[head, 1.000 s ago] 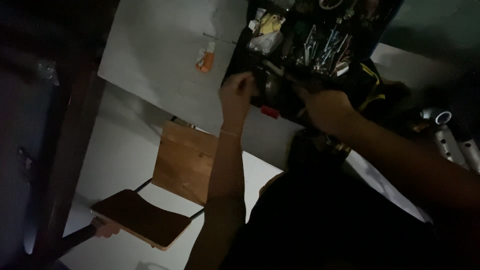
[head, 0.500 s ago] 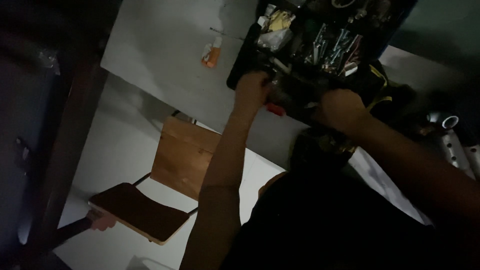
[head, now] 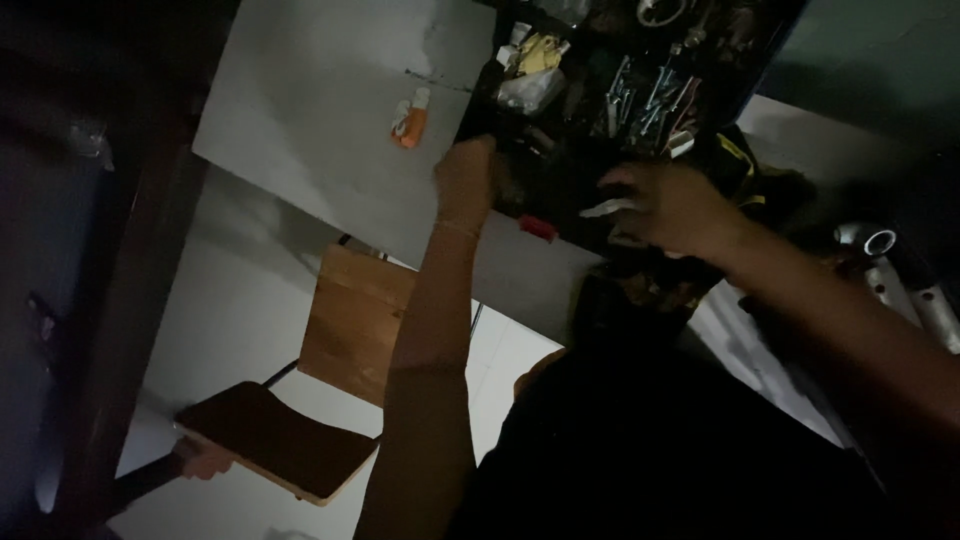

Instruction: Searching through a toolbox and organizing hardware and tools on a table

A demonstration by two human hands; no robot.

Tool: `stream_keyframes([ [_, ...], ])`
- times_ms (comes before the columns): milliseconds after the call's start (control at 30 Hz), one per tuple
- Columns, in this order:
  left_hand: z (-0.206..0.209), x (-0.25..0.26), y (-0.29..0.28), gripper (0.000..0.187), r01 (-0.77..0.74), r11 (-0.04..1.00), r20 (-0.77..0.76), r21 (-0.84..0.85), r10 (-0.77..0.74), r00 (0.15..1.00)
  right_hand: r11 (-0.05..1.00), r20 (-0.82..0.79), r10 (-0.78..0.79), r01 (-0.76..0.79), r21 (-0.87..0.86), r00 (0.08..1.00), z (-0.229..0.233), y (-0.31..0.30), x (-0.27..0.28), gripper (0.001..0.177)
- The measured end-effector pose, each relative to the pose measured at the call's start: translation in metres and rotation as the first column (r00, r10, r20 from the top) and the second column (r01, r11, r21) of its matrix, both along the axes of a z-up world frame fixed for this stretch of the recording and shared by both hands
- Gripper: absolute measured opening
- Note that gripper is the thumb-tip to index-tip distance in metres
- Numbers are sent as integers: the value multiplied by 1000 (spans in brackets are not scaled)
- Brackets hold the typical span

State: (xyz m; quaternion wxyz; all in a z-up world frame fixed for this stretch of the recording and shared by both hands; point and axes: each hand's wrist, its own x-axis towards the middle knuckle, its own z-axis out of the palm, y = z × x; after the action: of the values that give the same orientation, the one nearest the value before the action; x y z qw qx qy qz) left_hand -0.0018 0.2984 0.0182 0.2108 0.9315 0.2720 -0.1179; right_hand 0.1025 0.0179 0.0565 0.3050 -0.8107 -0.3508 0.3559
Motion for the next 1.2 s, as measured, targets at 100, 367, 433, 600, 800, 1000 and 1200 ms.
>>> stream_keyframes([
  [100, -9, -8, -7, 18, -56, 955, 29, 290, 50, 998, 992, -43, 40, -35, 118, 998, -15, 29, -10, 56],
  [367, -23, -22, 2, 21, -121, 936, 214, 330, 51, 976, 939, -303, 50, -148, -310, 952, 89, 113, -36, 67],
  [433, -25, -24, 3, 13, -150, 941, 301, 302, 55, 952, 937, 449, 344, -274, -215, 825, -28, 111, -29, 47],
  [600, 3, -31, -10, 11, -103, 991, 443, 83, 56, 895, 927, 196, 304, -242, -288, 932, 18, 124, -27, 36],
  [800, -51, -29, 12, 9, 34, 919, 294, 394, -161, 942, 890, 222, 416, -344, -299, 882, -22, 125, -14, 36],
  [1000, -6, -28, -8, 23, -11, 979, 440, 205, -82, 894, 861, 301, 497, -418, -289, 814, -49, 122, -12, 13],
  [1200, -69, -19, -1, 28, -173, 940, 404, 293, 42, 914, 924, 46, 313, -293, -245, 949, -46, 130, -7, 23],
])
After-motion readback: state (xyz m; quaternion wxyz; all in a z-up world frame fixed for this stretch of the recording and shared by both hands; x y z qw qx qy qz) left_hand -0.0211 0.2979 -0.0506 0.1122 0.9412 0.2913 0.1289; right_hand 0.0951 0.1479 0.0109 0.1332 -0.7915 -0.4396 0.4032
